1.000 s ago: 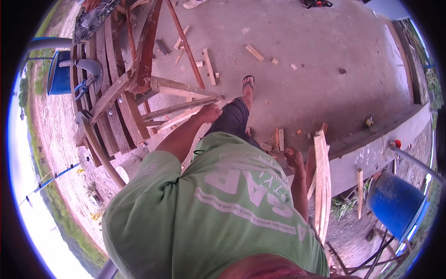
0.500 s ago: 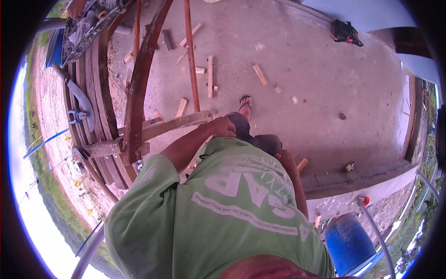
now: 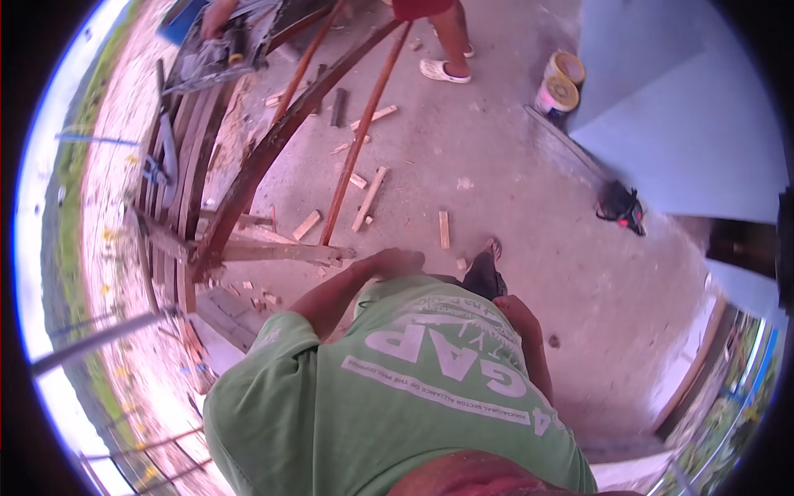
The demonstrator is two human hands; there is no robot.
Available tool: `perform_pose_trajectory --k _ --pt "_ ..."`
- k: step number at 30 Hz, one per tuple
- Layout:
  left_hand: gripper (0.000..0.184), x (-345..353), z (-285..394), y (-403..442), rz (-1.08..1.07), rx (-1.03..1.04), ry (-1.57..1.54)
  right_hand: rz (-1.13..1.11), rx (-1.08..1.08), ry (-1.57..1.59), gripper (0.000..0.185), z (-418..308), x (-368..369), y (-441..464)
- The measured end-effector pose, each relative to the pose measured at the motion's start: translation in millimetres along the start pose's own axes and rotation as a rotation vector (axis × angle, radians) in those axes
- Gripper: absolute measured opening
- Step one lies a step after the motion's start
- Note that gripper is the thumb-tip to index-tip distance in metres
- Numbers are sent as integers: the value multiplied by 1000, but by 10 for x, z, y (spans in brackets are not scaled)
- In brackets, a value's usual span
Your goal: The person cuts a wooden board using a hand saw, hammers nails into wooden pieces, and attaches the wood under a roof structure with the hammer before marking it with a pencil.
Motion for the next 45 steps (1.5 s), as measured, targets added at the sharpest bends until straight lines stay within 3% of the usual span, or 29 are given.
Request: perform_pose_trajectory --k 1,2,5,7,9,11,13,17,21,24,27,28,29,31,32,33,34,37,39,43,45 --pt "21 164 -190 241 10 -64 -35 7 -43 -10 22 -14 -241 -32" --pt "22 138 -177 320 153 -66 -49 21 -86 -16 22 3 -486 -90" --pt "40 -213 327 228 161 -237 159 46 -140 36 20 90 -1086 -115" --pt "31 -299 348 277 285 -176 157 121 -74 130 19 225 -1460 -145" --pt "22 -368 362 154 291 -376 -269 238 53 245 18 285 -1817 -150" --pt "20 -276 263 208 295 -504 -299 226 39 100 18 617 -2254 -22" --pt "24 -41 -100 458 206 -533 -323 253 58 83 18 673 -2625 63" --pt "27 -239 239 640 56 -648 -340 330 56 151 16 472 -3177 254" --pt "30 -782 662 1319 23 -623 -264 297 -88 -11 16 133 -3695 703" --pt "29 -1449 914 2054 -29 -617 -299 343 -60 -205 21 -214 -4112 1191" --pt "23 -2212 754 3166 83 -169 36 426 0 -184 23 -168 -4586 1744" --pt "20 -2950 1159 3292 286 182 139 360 65 -266 17 -226 -4930 2077" --pt "18 -3628 1680 3290 496 549 245 375 -100 -461 16 -196 -5239 2373" --pt "19 -4504 2217 3268 347 -126 -303 384 -423 -831 13 -162 -5548 2747" --pt "22 -4832 2371 3293 366 -197 -329 462 -259 -573 14 -357 -5738 2834" --pt "24 -5133 2499 3347 390 -260 -357 535 -99 -320 14 -561 -5998 2961" --pt "26 -5388 2636 3374 409 -280 -383 396 -367 -798 20 -834 -6186 3139" --pt "27 -5758 2583 3665 367 -320 -457 523 -119 -268 22 -1833 -6750 3493" --pt "28 -5824 2444 3902 331 -361 -447 490 -138 -370 25 -2514 -7099 3839" --pt "26 -5873 2432 4303 244 -489 -612 371 -267 -549 33 -3408 -7866 4822" --pt "23 -6173 2796 4430 297 -468 -460 395 -607 -559 32 -3772 -8260 5360"
Point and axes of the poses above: each hand's wrist, its own y-axis towards the middle knuckle, its own x-axis out of the palm, z = x × y, the point moved 5 cm from there along y, towards the middle knuckle, and after that the axes turned 15 degrees about -x, right-handed, at the moved point
